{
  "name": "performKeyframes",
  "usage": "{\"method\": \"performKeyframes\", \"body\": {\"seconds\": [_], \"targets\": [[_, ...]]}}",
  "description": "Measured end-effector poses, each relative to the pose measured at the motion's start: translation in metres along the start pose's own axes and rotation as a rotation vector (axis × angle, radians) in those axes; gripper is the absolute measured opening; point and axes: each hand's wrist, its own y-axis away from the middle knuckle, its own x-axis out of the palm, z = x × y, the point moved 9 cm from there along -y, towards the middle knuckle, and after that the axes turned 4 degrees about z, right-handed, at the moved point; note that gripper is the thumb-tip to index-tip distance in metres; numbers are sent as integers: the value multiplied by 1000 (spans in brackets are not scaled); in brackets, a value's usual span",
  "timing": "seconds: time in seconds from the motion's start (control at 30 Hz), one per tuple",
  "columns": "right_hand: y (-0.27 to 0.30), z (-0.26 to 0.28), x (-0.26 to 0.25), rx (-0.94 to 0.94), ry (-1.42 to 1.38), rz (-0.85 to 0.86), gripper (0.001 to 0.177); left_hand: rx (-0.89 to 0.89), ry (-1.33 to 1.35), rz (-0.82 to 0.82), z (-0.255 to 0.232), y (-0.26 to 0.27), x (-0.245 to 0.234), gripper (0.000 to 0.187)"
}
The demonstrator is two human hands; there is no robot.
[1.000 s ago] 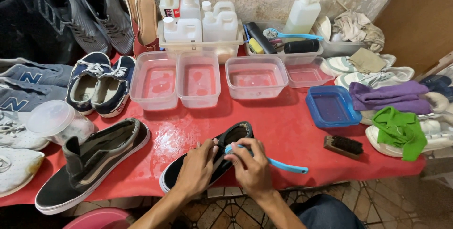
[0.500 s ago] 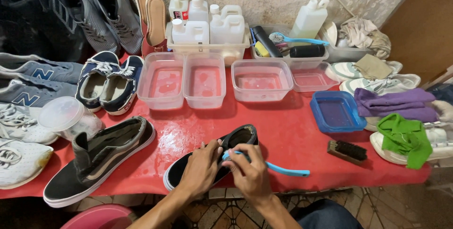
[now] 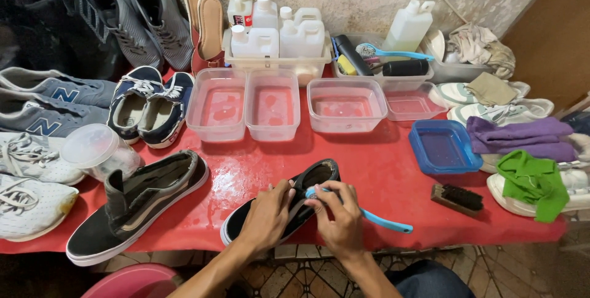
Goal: The person scrubs a black slip-on shoe with a blue brush, repeatedly dipping the brush into a container of pink liquid. The person scrubs the shoe's upper, sides, and interior, then briefly scrubs the sole before returning to the upper.
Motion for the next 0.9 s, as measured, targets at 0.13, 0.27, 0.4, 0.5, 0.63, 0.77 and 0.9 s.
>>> {"method": "performKeyframes", "body": {"seconds": [0.13, 0.27, 0.4, 0.5, 0.63, 0.77, 0.9], "targets": [[3, 1, -1, 47, 18, -18, 18, -14, -29, 1, -2, 2, 2, 21], [2, 0, 1, 13, -12, 9, 21, -48, -36, 20, 1, -1, 2, 20], [-1, -28, -15, 85, 30, -65, 20, -27, -68, 20, 7, -1, 9, 20], [5, 1, 3, 27, -32, 20, 23, -58, -62, 14, 2, 0, 4, 20], [5, 6, 8, -46, -75, 42, 24, -48, -81, 3, 4, -1, 4, 22], [-3, 0, -1, 16, -34, 1, 17, -27, -58, 11, 1, 1, 5, 19], [-1, 13, 7, -96, -112, 75, 18, -3, -69, 8, 2, 0, 6, 18]]}}
